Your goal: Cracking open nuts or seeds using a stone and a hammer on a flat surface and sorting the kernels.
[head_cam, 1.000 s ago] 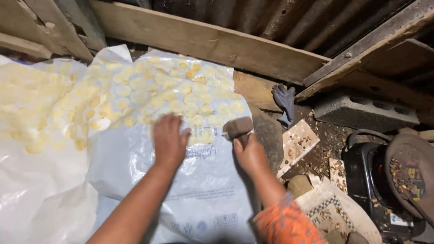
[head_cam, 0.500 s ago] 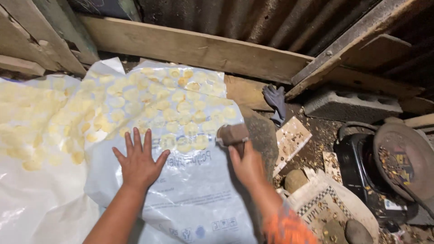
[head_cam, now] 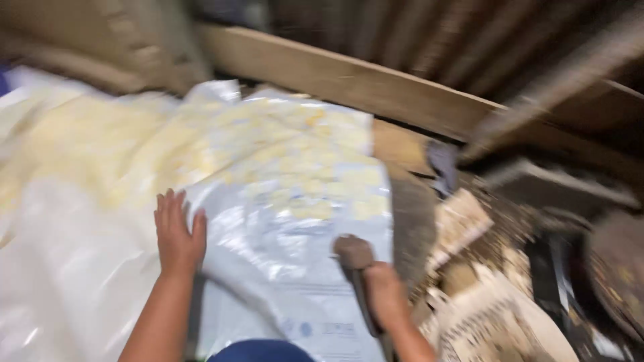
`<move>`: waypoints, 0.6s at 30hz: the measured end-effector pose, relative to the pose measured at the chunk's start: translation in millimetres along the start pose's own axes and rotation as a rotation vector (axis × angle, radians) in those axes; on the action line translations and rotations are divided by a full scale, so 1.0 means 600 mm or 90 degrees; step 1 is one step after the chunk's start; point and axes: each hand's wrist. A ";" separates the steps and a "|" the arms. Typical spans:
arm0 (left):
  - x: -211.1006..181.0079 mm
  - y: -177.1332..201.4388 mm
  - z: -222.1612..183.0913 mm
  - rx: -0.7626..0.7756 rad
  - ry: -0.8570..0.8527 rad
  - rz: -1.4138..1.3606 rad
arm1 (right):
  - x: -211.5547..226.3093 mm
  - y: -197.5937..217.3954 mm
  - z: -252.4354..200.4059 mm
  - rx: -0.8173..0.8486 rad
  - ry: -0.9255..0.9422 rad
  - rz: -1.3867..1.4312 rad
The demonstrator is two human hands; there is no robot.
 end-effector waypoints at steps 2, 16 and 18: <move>0.100 0.025 -0.040 -0.075 0.101 0.026 | -0.049 0.007 0.054 -0.028 0.118 0.141; 0.358 0.080 0.020 0.093 0.446 0.321 | 0.108 0.066 0.417 -0.193 -0.033 0.168; 0.357 0.092 0.048 0.125 0.502 0.328 | 0.170 0.076 0.399 -0.179 -0.140 0.170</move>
Point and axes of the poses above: each hand's wrist, its own z-axis towards the middle knuckle, its own y-axis out of the back of the hand, x = y × z, and after that the axes turned 14 degrees about -y, right-handed
